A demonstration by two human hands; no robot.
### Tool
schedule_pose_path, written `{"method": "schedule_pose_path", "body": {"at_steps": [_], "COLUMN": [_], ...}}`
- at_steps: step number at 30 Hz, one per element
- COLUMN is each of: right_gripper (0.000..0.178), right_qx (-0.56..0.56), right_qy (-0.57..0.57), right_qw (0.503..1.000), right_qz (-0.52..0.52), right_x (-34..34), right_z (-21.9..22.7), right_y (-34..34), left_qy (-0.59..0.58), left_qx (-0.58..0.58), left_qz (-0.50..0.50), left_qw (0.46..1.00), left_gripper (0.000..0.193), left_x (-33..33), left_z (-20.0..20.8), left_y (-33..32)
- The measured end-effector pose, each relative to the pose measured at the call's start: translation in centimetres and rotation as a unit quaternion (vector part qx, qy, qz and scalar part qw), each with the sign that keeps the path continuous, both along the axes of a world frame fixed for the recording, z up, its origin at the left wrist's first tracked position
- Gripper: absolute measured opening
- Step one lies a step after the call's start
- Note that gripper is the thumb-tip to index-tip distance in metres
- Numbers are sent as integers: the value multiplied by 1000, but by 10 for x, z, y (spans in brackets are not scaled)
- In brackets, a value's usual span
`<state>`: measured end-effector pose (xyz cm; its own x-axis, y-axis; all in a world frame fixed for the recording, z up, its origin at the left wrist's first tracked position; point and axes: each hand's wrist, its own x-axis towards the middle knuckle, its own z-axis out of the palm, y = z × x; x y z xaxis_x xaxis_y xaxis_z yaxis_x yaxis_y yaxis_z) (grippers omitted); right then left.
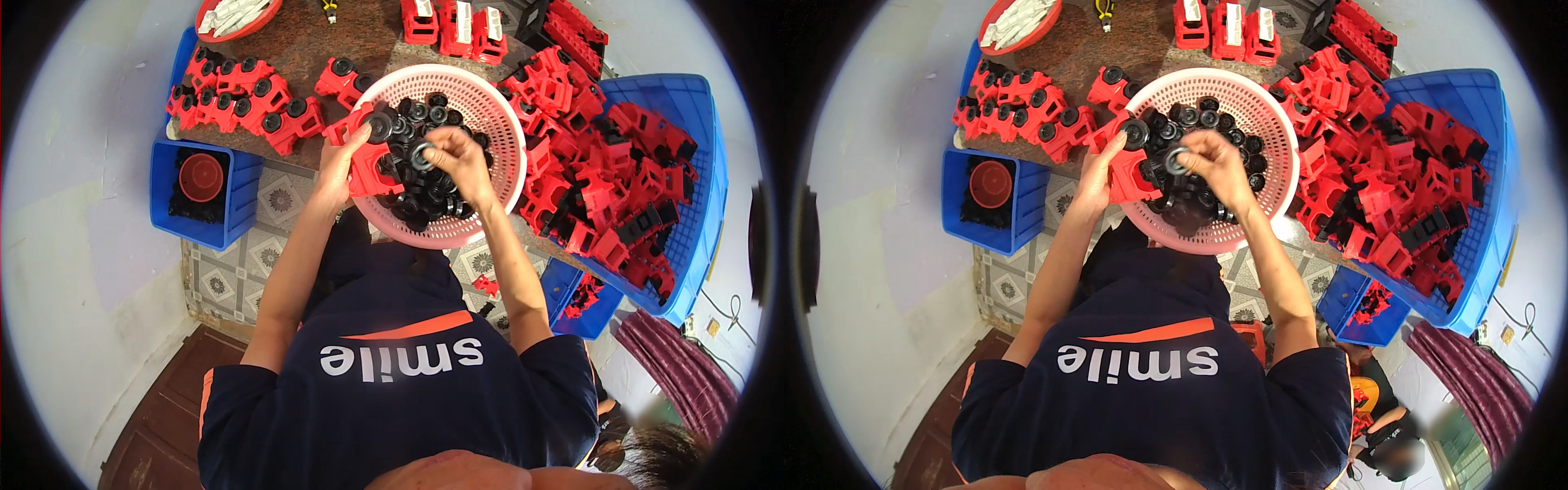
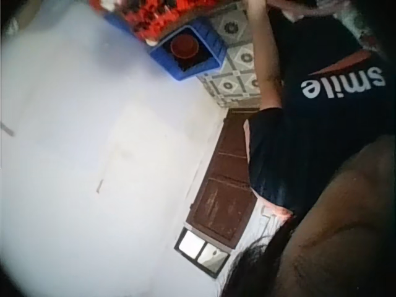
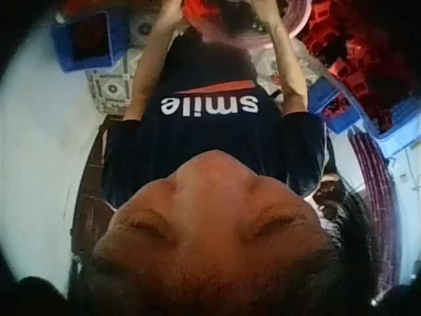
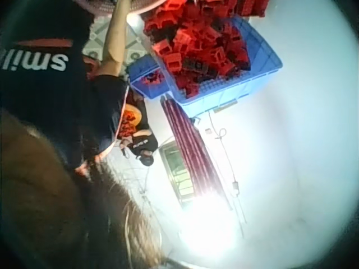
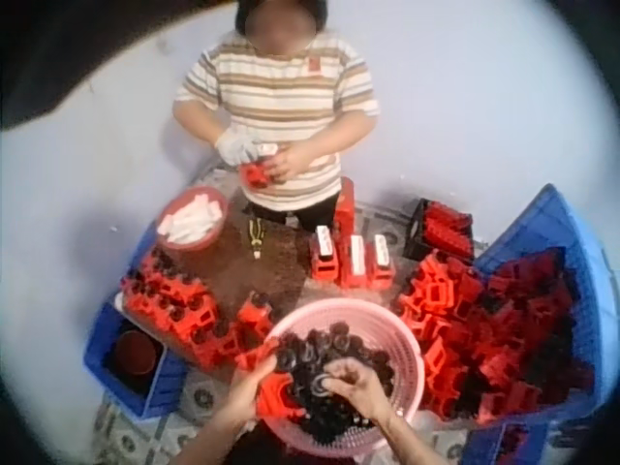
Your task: Assemble plastic toy trucks by snapping wheels onto the chassis.
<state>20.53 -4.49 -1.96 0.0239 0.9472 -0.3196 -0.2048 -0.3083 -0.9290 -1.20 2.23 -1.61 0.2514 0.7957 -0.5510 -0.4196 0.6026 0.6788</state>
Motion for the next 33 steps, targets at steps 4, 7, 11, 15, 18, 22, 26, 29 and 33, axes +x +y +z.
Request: {"method": "schedule_pose_path", "body": {"at_steps": [4,7,11,15,18,22,26,29,33], "right_gripper": [19,22,42,77,87,95,91,88,85], "right_qx": [46,-43,122,-98,-79,-77,-42,164,452], "right_qy": [59,-166,-391,92,142,211,130,-140,-469], "right_qw": [997,985,912,991,986,974,990,974,735], "right_qz": [-7,36,16,-20,-28,-22,16,72,191], "right_x": [-28,-28,-24,-32,-40,-43,-32,-32,-46], "right_z": [4,16,-4,4,4,-2,25,52,62], "right_y": [-23,-28,-44,-48,-47,-51,-51,-59,-50], "left_qy": [-9,25,-70,40,101,56,20,-325,-326], "left_qx": [12,91,-57,87,139,162,182,57,-234], "left_qz": [-40,-52,-101,-180,-259,-221,-244,-198,-308], "left_qw": [999,994,991,979,951,960,952,923,863], "left_gripper": [45,51,54,71,79,82,83,106,115], "left_x": [20,29,25,14,11,18,8,-21,-50], "left_z": [1,2,-2,13,22,25,31,27,17], "left_y": [-1,-4,-1,-32,-46,-54,-55,-39,-31]}}
